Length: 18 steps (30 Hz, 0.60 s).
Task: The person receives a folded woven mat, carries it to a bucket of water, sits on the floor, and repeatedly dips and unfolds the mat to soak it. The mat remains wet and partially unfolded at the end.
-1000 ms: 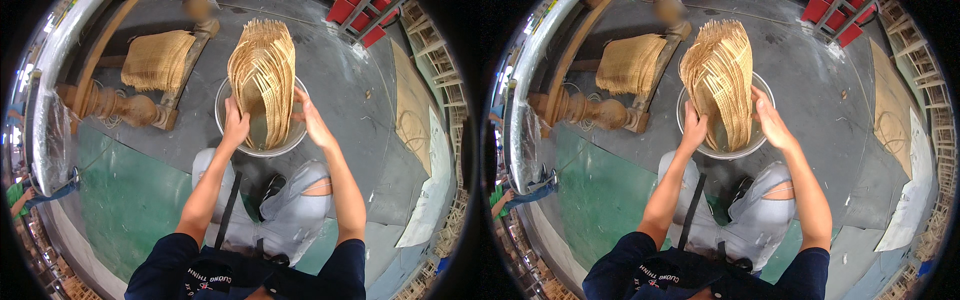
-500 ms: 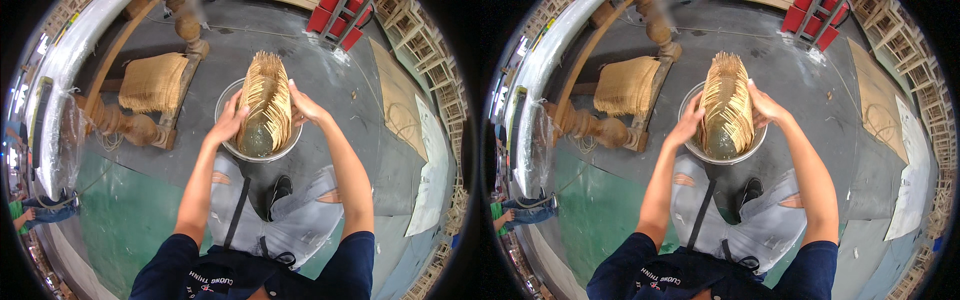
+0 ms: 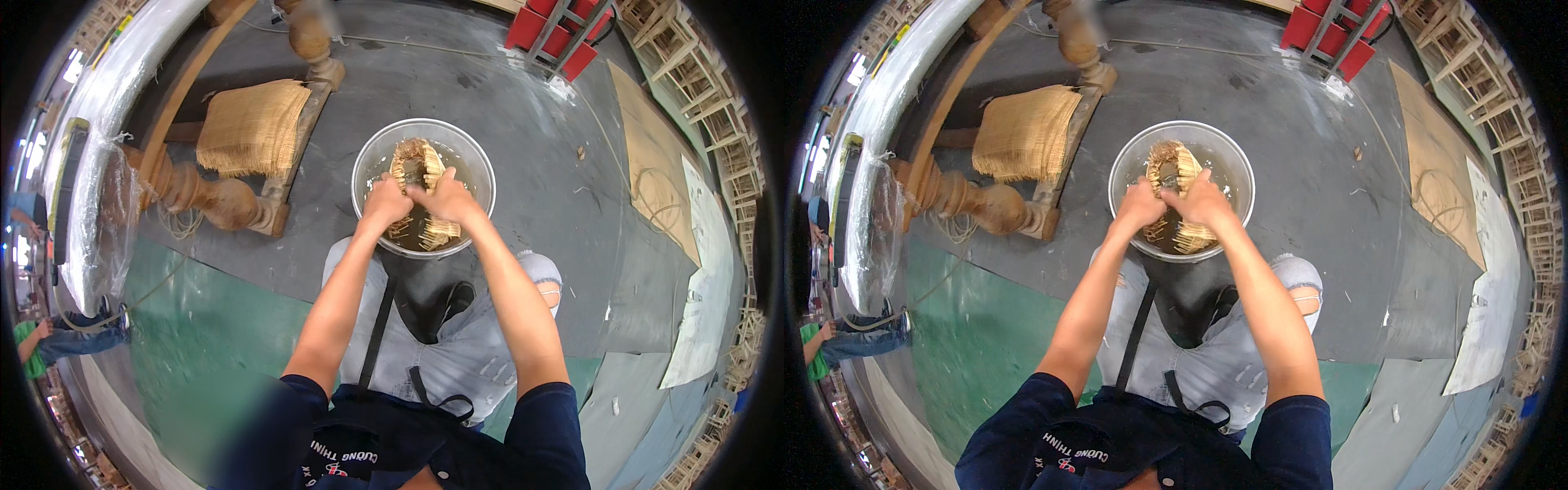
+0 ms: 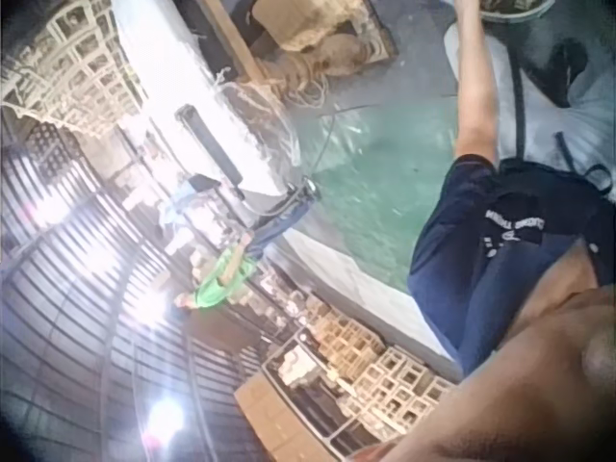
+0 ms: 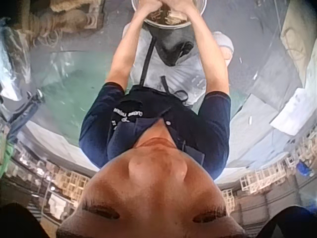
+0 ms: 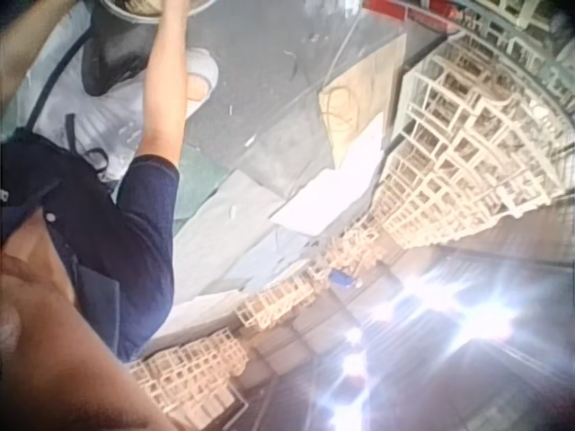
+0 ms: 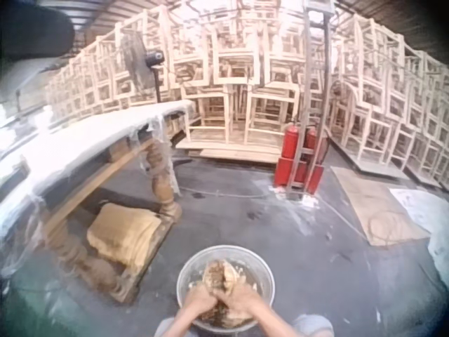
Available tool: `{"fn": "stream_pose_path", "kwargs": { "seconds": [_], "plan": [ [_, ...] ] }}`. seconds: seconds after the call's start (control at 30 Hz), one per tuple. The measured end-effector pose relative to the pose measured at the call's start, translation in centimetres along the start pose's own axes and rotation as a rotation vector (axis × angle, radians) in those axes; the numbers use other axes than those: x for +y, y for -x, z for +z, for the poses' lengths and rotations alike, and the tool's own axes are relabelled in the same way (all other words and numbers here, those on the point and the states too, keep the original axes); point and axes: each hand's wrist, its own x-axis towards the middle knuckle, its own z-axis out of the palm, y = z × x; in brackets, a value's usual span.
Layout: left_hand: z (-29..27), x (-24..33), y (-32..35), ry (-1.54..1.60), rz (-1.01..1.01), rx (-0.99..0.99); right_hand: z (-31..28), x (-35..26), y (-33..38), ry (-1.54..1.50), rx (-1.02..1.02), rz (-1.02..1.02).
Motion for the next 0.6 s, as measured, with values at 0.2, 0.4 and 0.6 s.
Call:
{"fn": "stream_pose_path", "kwargs": {
  "seconds": [0.2,0.4,0.6],
  "plan": [
    [1.7,2.0,1.0,-0.094,-0.027,0.036,0.3,2.3,-0.2,0.284,0.173,0.133],
    [-0.9,-0.1,1.0,0.043,0.008,0.195,-1.4,2.0,0.3,0.251,0.300,-0.055],
    [-4.5,2.3,4.4,0.225,0.103,0.281,-5.4,-0.1,6.1,0.136,0.412,-0.176]
  ]
}}
